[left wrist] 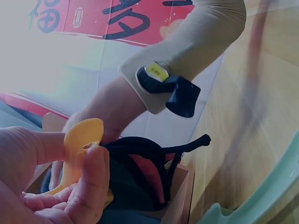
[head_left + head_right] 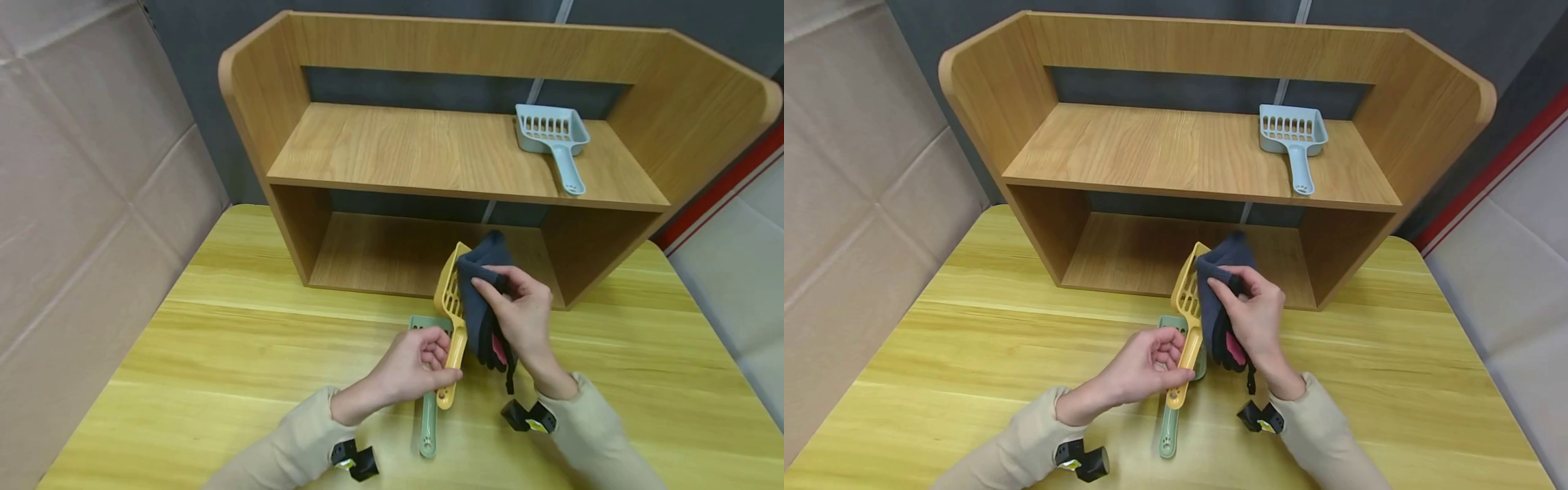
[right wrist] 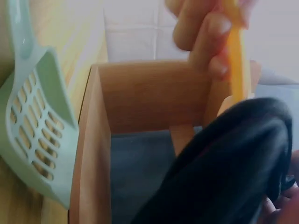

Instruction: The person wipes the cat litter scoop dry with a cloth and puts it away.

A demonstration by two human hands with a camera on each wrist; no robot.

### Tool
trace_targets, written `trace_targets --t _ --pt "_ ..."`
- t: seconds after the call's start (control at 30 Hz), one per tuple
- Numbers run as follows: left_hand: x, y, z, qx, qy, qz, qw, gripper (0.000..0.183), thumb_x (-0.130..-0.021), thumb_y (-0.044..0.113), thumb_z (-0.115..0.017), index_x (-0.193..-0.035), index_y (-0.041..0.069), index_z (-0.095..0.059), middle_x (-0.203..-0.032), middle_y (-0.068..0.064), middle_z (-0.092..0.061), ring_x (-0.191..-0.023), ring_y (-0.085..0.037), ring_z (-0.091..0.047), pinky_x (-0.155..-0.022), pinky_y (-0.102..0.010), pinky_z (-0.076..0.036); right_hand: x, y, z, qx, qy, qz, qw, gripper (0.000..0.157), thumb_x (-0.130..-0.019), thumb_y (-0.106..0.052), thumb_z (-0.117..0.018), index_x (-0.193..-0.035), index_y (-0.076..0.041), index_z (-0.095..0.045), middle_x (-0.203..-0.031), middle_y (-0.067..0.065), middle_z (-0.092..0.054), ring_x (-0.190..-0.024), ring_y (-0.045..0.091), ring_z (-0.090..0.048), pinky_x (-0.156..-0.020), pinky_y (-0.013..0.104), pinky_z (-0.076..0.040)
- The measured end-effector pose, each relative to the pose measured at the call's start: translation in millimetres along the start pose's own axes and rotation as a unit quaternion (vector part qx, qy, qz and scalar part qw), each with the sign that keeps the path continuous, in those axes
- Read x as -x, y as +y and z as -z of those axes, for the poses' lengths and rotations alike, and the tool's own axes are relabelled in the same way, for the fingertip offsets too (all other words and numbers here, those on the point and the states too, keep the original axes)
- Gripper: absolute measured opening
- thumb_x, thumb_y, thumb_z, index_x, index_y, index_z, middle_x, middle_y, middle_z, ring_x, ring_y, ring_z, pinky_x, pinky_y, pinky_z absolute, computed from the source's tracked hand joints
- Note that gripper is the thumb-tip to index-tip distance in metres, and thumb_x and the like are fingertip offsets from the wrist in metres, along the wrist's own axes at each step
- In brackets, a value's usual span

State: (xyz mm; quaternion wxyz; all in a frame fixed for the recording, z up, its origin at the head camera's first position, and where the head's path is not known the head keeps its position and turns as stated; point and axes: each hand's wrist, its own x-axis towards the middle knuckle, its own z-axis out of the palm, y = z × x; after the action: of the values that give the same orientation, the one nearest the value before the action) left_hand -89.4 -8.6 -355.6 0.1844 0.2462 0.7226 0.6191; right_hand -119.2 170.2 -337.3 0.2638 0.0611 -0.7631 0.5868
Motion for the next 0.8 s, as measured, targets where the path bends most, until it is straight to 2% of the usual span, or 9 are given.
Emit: trace_targets --t 0.1,0.27,0.33,0.43,0.57,0.67,0.8 --pt "1.0 0.2 1.2 0.000 0.001 0.007 1.0000 0.021 -0.075 -0.003 -0.072 -0.085 -0.005 -0.054 -0.071 0.003 -0.050 -0.058 -0.001 -0.046 -0.055 -0.014 -0.042 4 -5 0.3 -0.021 -0.014 -0.005 1.000 0.014 -0.075 0.008 -0.073 -0.088 0.007 -0.069 -0.075 0.004 -0.067 -0.056 0.004 -0.061 -0.050 0.016 -0.050" --pt "1.0 -1.0 2.1 -0.009 0.002 0.001 1.0000 0.021 -0.074 -0.003 -0.072 -0.085 -0.006 -0.055 -0.071 0.002 -0.051 -0.057 -0.001 -0.046 -0.054 -0.014 -0.043 8 -6 -2.0 -0.001 -0.054 -0.008 0.998 0.015 -0.076 0.004 -0.074 -0.090 0.005 -0.069 -0.078 0.018 -0.067 -0.055 0.005 -0.060 -0.050 0.016 -0.050" --pt "0.7 -1.5 2.3 -0.012 -0.003 -0.004 0.9999 0.021 -0.074 -0.003 -0.072 -0.086 -0.006 -0.055 -0.072 0.002 -0.051 -0.057 -0.001 -0.046 -0.054 -0.014 -0.043 7 -3 -3.4 0.003 -0.048 -0.003 0.999 0.015 -0.075 0.004 -0.074 -0.089 0.005 -0.069 -0.078 0.020 -0.066 -0.055 0.003 -0.059 -0.050 0.015 -0.049" --pt "0.7 -1.8 2.7 -0.016 -0.010 -0.011 0.9998 0.021 -0.075 -0.003 -0.072 -0.087 -0.006 -0.056 -0.072 0.002 -0.052 -0.058 0.000 -0.046 -0.055 -0.014 -0.043 2 4 -5.0 -0.006 -0.011 0.014 1.000 0.015 -0.075 0.007 -0.073 -0.088 0.008 -0.068 -0.078 0.021 -0.066 -0.058 0.002 -0.059 -0.050 0.013 -0.048" --pt "1.3 -2.3 2.4 0.001 -0.016 -0.001 0.9999 0.020 -0.075 -0.004 -0.071 -0.087 -0.007 -0.055 -0.071 0.003 -0.052 -0.057 0.000 -0.046 -0.054 -0.013 -0.042 1 7 -5.4 -0.029 0.022 0.025 0.999 0.014 -0.074 0.011 -0.072 -0.087 0.010 -0.067 -0.076 0.010 -0.067 -0.059 0.002 -0.060 -0.050 0.012 -0.048" --pt "2.2 -2.8 2.2 0.012 -0.016 0.010 0.9997 0.020 -0.074 -0.005 -0.071 -0.086 -0.007 -0.055 -0.071 0.003 -0.051 -0.057 0.000 -0.045 -0.053 -0.013 -0.040 5 3 -5.6 -0.025 0.001 0.031 0.999 0.014 -0.073 0.011 -0.072 -0.086 0.008 -0.068 -0.075 0.009 -0.067 -0.056 0.003 -0.060 -0.049 0.014 -0.049" --pt "3.0 -4.0 1.4 0.002 -0.016 0.007 0.9998 0.022 -0.074 -0.005 -0.072 -0.086 -0.006 -0.054 -0.071 0.003 -0.050 -0.057 0.000 -0.045 -0.054 -0.013 -0.040 10 1 -5.8 -0.017 -0.025 0.048 0.998 0.014 -0.074 0.011 -0.072 -0.087 0.007 -0.068 -0.077 0.022 -0.066 -0.057 0.003 -0.060 -0.049 0.014 -0.049"
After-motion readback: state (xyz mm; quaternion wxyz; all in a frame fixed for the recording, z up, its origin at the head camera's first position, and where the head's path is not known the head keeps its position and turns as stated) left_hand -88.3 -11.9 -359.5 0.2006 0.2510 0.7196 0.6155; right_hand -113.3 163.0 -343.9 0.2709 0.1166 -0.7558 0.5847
